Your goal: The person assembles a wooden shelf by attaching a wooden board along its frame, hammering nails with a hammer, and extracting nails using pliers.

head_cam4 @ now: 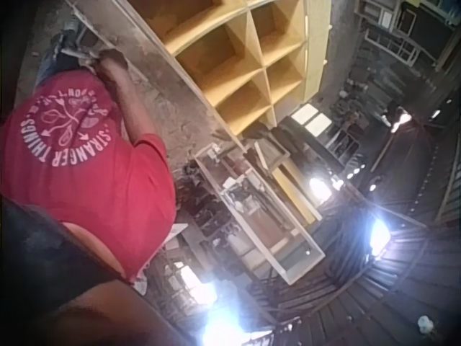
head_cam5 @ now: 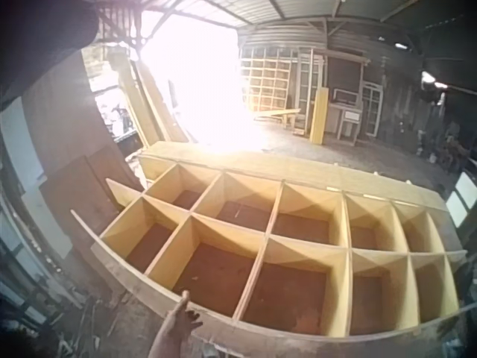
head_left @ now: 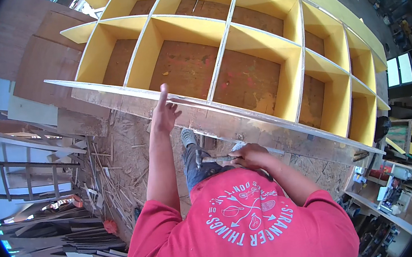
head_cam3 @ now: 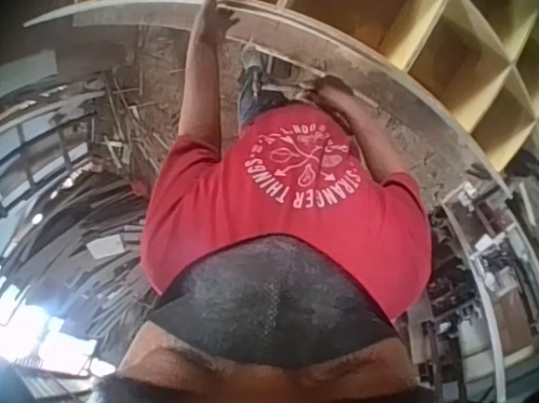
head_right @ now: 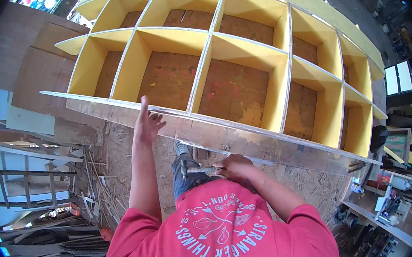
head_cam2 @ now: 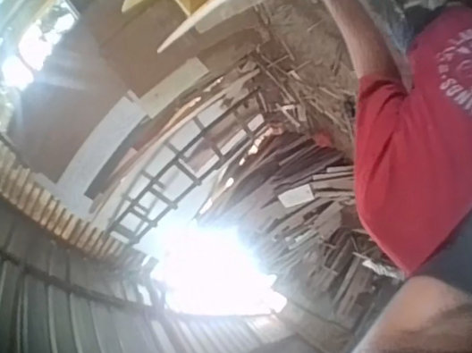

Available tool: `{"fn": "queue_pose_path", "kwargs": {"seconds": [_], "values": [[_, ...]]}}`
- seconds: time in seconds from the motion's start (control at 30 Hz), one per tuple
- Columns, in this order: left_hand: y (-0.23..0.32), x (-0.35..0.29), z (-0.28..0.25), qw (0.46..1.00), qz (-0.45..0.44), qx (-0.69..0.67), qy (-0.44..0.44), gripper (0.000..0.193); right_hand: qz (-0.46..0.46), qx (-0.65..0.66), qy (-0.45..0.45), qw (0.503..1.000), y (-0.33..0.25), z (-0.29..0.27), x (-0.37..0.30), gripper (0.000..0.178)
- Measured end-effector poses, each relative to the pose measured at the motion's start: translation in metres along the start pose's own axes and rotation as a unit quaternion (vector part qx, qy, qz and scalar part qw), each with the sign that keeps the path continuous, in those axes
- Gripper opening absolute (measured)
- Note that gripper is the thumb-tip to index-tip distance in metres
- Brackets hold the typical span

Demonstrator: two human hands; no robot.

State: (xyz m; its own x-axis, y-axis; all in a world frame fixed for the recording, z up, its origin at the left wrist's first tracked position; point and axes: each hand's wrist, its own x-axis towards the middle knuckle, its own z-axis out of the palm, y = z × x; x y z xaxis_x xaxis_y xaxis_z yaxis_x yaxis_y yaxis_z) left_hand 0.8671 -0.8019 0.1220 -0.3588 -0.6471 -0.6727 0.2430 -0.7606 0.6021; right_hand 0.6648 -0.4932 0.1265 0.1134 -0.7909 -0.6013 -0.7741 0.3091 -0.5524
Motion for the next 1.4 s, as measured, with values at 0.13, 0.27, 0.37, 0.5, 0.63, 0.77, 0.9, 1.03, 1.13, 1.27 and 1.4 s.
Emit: {"fn": "queue_pose_path", "kwargs": {"seconds": [0.13, 0.27, 0.37, 0.5, 0.63, 0.77, 0.9, 1.03, 1.13, 1.27, 1.4], "values": [[-0.009, 0.010, 0.018, 0.994, 0.090, 0.057, 0.005, 0.044, 0.013, 0.022, 0.036, 0.999, 0.016, -0.009, 0.010, 0.040], [-0.010, 0.007, 0.015, 0.994, 0.108, 0.021, -0.009, 0.036, 0.027, 0.069, 0.088, 0.993, 0.012, -0.012, 0.013, 0.040], [-0.011, 0.005, 0.022, 0.994, 0.110, 0.017, -0.016, 0.036, 0.002, 0.021, 0.013, 1.000, 0.014, -0.003, 0.008, 0.041], [-0.009, 0.005, 0.024, 0.993, 0.113, 0.024, -0.020, 0.036, -0.012, 0.008, -0.005, 1.000, 0.036, -0.015, 0.018, 0.043], [-0.011, 0.014, 0.011, 0.992, 0.119, 0.045, -0.017, 0.046, -0.017, 0.041, 0.102, 0.994, 0.041, -0.009, 0.021, 0.042], [-0.011, 0.016, 0.008, 0.992, 0.118, 0.044, -0.019, 0.044, -0.087, 0.007, -0.039, 0.995, 0.034, -0.017, 0.014, 0.042], [-0.010, 0.010, 0.020, 0.991, 0.121, 0.048, -0.028, 0.041, 0.013, 0.046, 0.117, 0.992, 0.049, -0.027, 0.029, 0.039], [-0.010, 0.013, 0.011, 0.990, 0.125, 0.055, -0.029, 0.041, -0.036, 0.039, -0.019, 0.998, 0.023, -0.027, 0.013, 0.040], [-0.010, 0.015, 0.011, 0.990, 0.123, 0.058, -0.034, 0.040, -0.036, -0.012, -0.006, 0.999, 0.027, -0.045, 0.011, 0.040], [-0.008, 0.014, 0.013, 0.991, 0.117, 0.066, -0.026, 0.038, -0.040, 0.069, 0.157, 0.984, 0.045, -0.011, 0.021, 0.043], [-0.010, 0.012, 0.012, 0.991, 0.122, 0.052, -0.025, 0.037, -0.089, 0.005, -0.018, 0.996, 0.023, -0.013, 0.007, 0.043]]}}
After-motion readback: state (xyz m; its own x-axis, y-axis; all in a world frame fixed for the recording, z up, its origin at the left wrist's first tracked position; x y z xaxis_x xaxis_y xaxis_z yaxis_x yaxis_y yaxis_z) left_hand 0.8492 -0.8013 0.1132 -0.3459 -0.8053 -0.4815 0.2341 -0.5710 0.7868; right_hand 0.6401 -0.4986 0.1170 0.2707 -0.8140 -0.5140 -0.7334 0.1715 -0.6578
